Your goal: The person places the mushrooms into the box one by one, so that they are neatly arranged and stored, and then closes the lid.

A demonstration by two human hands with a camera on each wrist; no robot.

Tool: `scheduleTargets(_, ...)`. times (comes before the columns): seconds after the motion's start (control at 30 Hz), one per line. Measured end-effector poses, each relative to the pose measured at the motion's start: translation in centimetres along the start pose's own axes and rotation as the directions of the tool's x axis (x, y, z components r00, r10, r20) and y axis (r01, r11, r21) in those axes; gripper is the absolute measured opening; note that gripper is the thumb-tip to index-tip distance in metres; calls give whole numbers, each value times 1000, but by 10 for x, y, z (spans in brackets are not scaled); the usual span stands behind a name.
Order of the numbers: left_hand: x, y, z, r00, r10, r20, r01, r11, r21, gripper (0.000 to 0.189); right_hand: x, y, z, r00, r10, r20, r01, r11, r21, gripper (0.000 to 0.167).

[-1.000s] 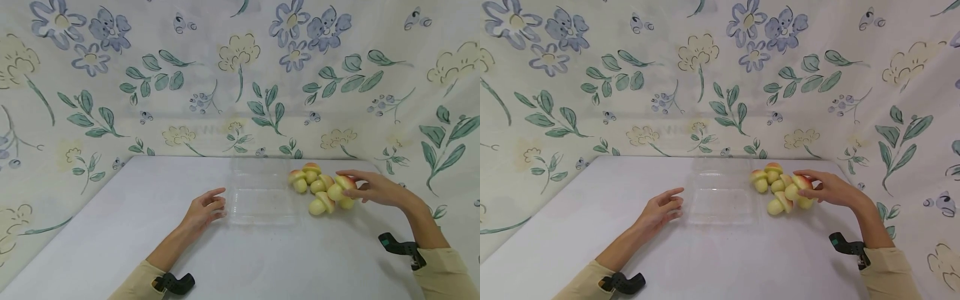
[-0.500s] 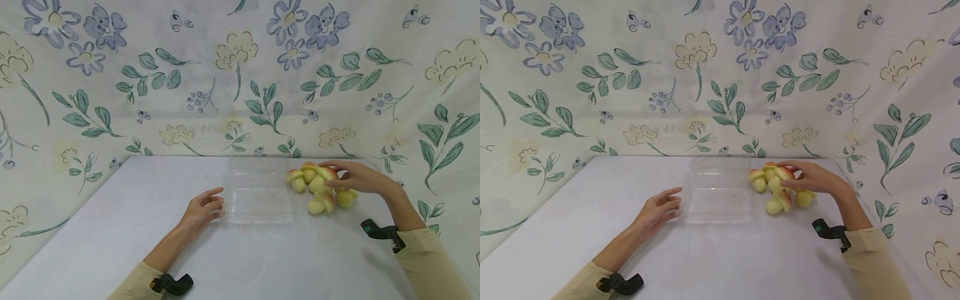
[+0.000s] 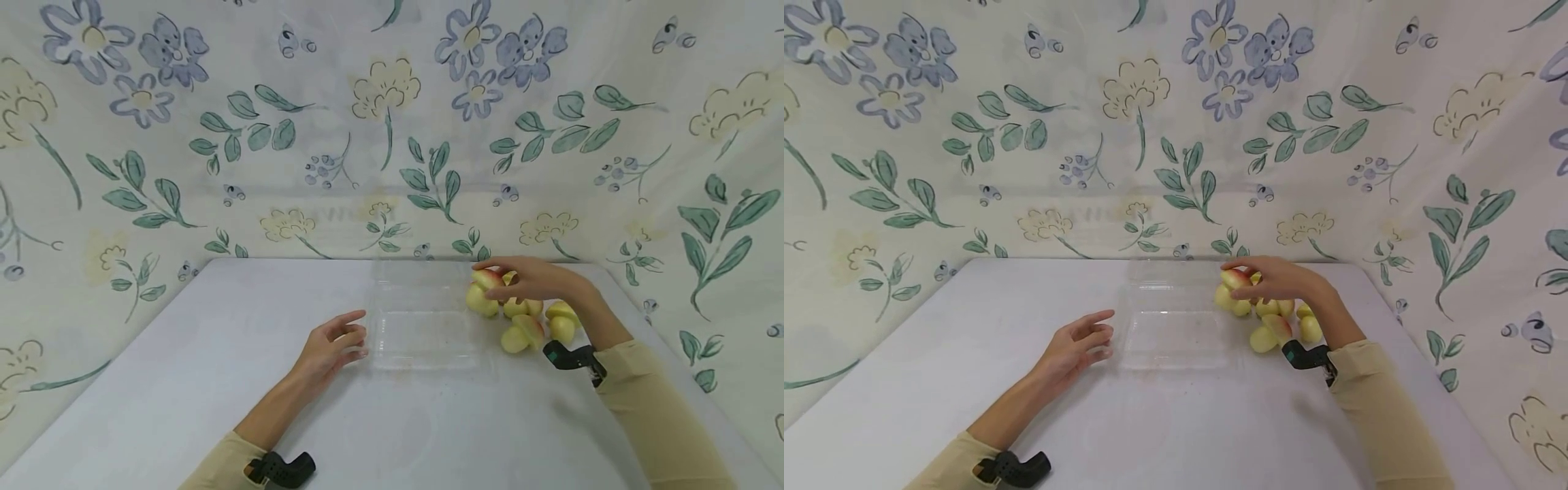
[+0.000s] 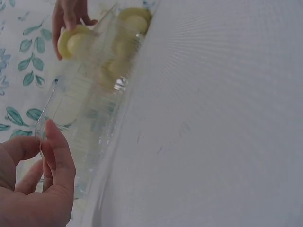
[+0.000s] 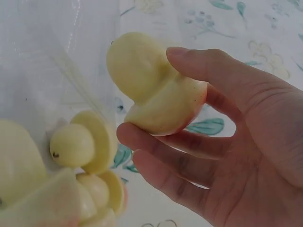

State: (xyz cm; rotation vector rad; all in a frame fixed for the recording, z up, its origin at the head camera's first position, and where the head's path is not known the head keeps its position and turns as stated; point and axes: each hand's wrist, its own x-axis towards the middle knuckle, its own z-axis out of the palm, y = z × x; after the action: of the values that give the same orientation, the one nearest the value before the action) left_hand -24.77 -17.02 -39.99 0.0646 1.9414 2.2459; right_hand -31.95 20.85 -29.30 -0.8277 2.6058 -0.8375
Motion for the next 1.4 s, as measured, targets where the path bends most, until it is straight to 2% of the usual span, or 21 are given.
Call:
scheduleTargets(0.4, 0, 1, 1, 1000, 0, -6, 0, 1000, 6, 57, 40, -22, 14, 994, 11, 113, -16, 999, 41, 56)
scheduleTargets(0.7, 0, 1, 1, 1000, -1, -11, 1, 1000, 0, 55, 67, -32, 30, 982, -46, 183, 38, 998, 47, 56)
scheduleTargets(0.87, 0, 0, 2, 1000, 0, -9, 0, 1000, 7, 57, 79, -38, 39, 976, -45, 214, 40, 999, 27, 56)
scheduleTargets(1.17, 2, 0, 2, 1000, 0, -15, 0, 1000, 8, 56, 105, -48, 58, 969, -27, 247, 30, 1000, -9, 58)
scheduleTargets(1.4, 2, -1, 1, 1000, -3, -17, 3, 1000, 2, 56, 113, -64, 73, 975, 4, 222, 5, 999, -42, 54)
